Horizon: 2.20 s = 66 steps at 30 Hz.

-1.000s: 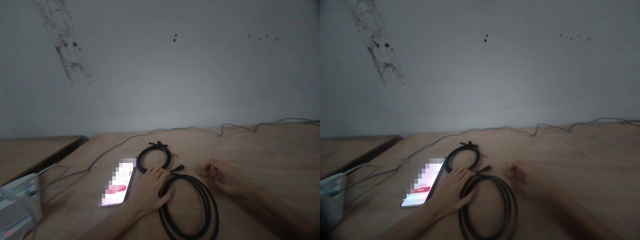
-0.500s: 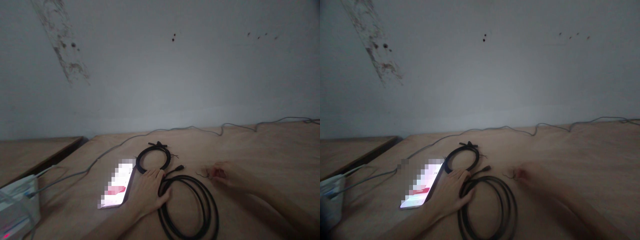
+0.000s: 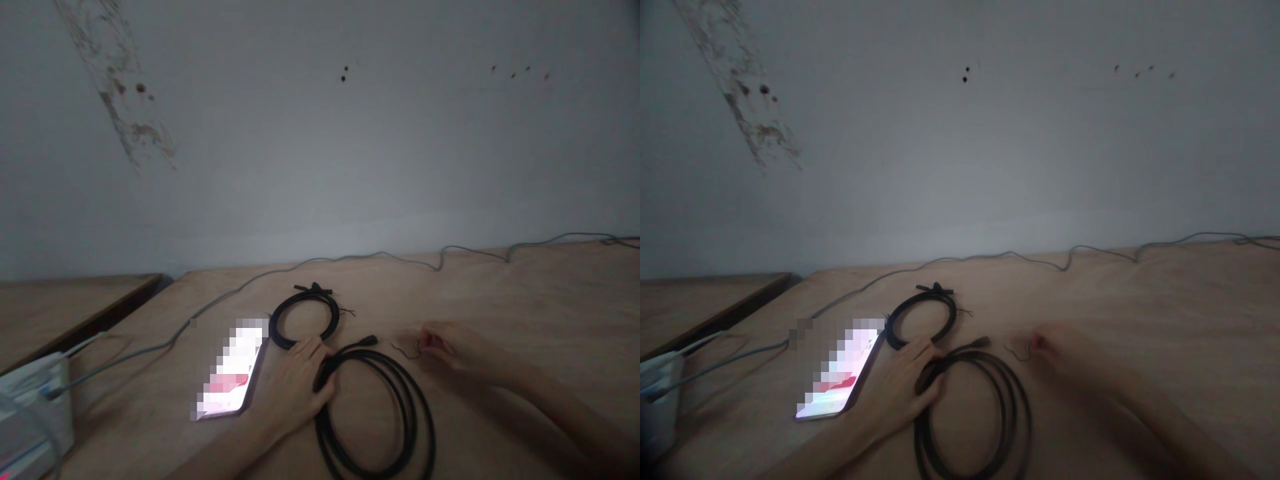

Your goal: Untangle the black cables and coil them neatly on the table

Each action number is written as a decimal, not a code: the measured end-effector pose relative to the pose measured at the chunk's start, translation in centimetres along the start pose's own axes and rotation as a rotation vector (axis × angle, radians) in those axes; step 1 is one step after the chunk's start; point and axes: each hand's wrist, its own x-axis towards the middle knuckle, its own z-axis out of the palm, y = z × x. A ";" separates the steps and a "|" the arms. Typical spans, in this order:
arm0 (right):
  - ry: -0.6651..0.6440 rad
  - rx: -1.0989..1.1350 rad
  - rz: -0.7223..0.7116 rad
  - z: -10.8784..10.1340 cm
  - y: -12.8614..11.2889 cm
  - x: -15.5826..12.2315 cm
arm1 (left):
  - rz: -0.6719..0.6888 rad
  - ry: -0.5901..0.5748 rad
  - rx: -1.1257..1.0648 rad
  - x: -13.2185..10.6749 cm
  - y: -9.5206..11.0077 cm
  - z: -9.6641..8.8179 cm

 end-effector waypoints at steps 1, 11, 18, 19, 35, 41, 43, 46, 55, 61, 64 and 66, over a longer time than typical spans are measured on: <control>-0.010 -0.026 0.004 0.0 -0.1 0.0 | 0.015 0.008 -0.009 0.0 0.0 0.0; 0.059 0.003 0.012 1.1 -0.1 0.7 | 0.057 -0.037 -0.046 -0.1 -0.1 -0.4; 0.096 0.060 -0.024 1.7 -1.5 0.4 | 0.438 -0.130 -0.093 0.2 -0.2 -1.7; 0.097 0.070 -0.028 1.8 -1.8 0.4 | 0.481 -0.134 -0.102 0.3 -0.2 -1.8; 0.145 0.170 -0.031 1.2 -3.0 0.1 | 0.655 -0.104 -0.046 -0.3 -0.7 -1.0; 0.073 0.296 -0.104 1.6 -5.4 -0.6 | 0.636 -0.029 0.026 -0.1 -1.2 -0.2; 0.064 0.322 -0.104 2.0 -5.6 -0.6 | 0.629 -0.022 0.049 -0.1 -1.3 -0.1; 0.051 0.341 -0.092 2.4 -5.3 -0.5 | 0.633 -0.020 0.053 -0.1 -1.2 -0.3; 0.074 0.349 -0.085 2.8 -4.8 -0.4 | 0.693 -0.073 -0.021 -0.1 -1.0 -2.0; 0.152 0.378 -0.166 4.2 -4.5 -1.2 | 0.698 -0.093 -0.031 0.2 -0.8 -2.1; 0.087 0.429 -0.290 5.2 -4.5 -1.7 | 0.707 -0.092 -0.043 0.3 -0.7 -2.0; 0.053 0.407 -0.370 5.8 -4.5 -1.7 | 0.713 -0.091 -0.047 0.3 -0.7 -1.9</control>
